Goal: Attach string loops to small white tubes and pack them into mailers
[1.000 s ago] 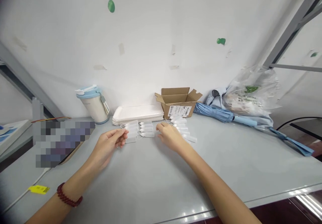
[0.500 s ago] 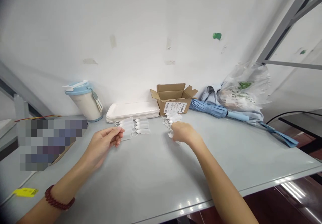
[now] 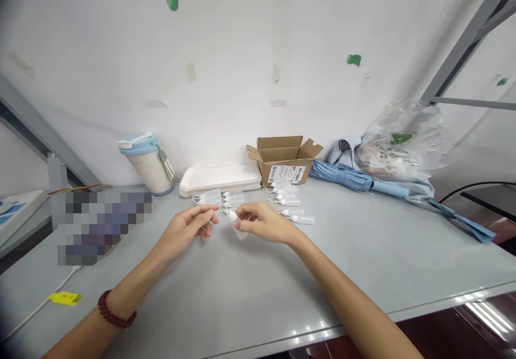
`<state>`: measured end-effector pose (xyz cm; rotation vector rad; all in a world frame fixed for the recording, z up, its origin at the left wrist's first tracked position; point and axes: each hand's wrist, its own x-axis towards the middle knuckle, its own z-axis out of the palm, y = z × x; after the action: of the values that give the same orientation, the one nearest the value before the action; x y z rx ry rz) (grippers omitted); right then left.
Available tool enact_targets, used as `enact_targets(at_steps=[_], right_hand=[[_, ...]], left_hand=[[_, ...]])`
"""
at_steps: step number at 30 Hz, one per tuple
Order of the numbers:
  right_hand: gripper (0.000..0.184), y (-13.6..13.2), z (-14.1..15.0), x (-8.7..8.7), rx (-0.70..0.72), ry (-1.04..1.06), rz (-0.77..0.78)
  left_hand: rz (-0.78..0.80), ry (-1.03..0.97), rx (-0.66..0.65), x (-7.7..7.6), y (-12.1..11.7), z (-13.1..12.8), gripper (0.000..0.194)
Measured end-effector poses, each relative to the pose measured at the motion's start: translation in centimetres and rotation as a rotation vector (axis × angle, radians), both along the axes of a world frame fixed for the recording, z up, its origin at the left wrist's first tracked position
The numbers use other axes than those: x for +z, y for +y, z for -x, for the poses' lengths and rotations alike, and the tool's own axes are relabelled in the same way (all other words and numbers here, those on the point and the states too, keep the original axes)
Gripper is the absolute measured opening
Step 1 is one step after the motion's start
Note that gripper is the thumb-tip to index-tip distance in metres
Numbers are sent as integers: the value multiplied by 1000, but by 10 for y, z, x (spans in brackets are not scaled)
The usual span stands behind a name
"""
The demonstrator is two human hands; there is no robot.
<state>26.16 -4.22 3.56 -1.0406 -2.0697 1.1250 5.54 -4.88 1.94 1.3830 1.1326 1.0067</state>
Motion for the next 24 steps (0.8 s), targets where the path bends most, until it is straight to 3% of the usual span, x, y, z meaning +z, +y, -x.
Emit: enact_targets(at_steps=[8,24], right_hand=[[19,-4,11,-10,85,59,164],[23,-6,14,-12,45,27,135]], left_hand=[[17,-28,29,3,0,2,30],[82,-106,11,1,2,4,27]])
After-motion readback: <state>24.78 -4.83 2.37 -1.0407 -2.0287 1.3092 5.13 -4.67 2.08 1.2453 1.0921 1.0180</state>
